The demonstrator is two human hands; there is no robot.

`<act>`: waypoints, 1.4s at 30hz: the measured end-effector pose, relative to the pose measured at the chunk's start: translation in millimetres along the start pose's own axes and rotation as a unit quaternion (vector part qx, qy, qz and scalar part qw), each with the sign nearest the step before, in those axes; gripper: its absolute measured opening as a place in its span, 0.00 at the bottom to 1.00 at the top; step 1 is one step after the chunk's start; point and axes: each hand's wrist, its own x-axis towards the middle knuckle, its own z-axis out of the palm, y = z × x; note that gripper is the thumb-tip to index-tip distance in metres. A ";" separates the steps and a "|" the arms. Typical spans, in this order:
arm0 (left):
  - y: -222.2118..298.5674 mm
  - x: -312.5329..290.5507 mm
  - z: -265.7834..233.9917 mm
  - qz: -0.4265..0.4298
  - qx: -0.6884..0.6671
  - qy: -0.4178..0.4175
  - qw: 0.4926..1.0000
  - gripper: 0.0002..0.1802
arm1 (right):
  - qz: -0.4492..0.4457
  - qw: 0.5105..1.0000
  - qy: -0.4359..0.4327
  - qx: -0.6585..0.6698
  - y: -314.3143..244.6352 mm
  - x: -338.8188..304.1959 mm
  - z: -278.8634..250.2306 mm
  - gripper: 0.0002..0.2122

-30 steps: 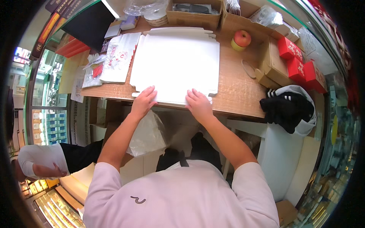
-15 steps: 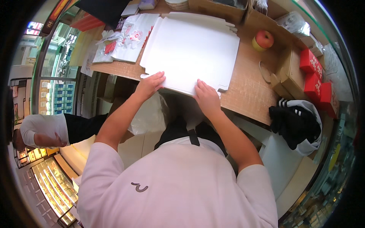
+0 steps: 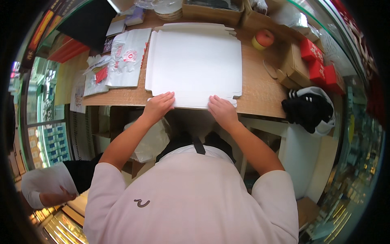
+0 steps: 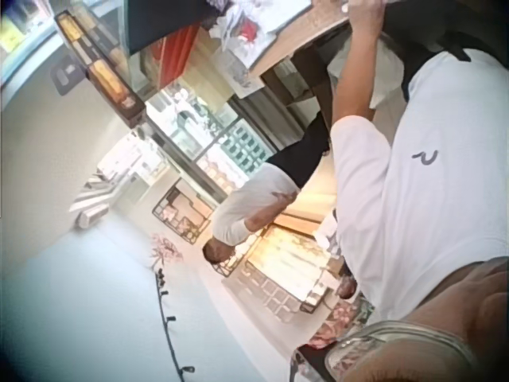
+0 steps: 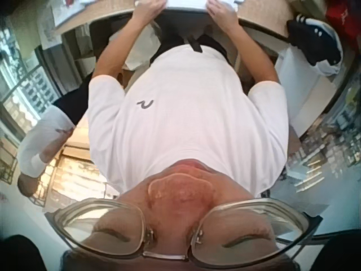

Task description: The person removes a flat white cardboard box from a plastic wrapper, folds it into shape, and stacks it with other boxes. They repeat this process with additional boxes, using a knife to cut open a plastic-wrapped stack before folding each unit.

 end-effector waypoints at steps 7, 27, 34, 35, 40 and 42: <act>-8.1 -6.1 2.6 0.026 -0.027 -0.025 0.999 0.28 | 0.082 0.995 -0.007 0.053 -16.2 7.0 -7.2 0.21; 20.6 17.8 13.4 -0.054 -0.047 -0.013 0.997 0.25 | 0.541 0.703 0.112 0.448 36.3 -23.1 -14.3 0.11; 23.2 23.8 11.5 -0.004 -0.059 0.031 0.998 0.21 | 0.574 0.563 0.153 0.575 35.3 -24.7 -27.0 0.11; 21.8 24.3 13.4 0.009 -0.068 0.042 0.997 0.19 | 0.565 0.638 0.151 0.500 38.8 -34.6 -16.5 0.12; 19.7 25.2 22.7 0.031 -0.088 0.062 0.994 0.11 | 0.188 0.974 0.071 0.103 -10.9 -1.4 -36.1 0.12; 21.1 29.4 21.3 0.024 -0.096 0.044 0.994 0.08 | 0.128 0.985 0.032 0.109 -13.7 6.5 -22.5 0.10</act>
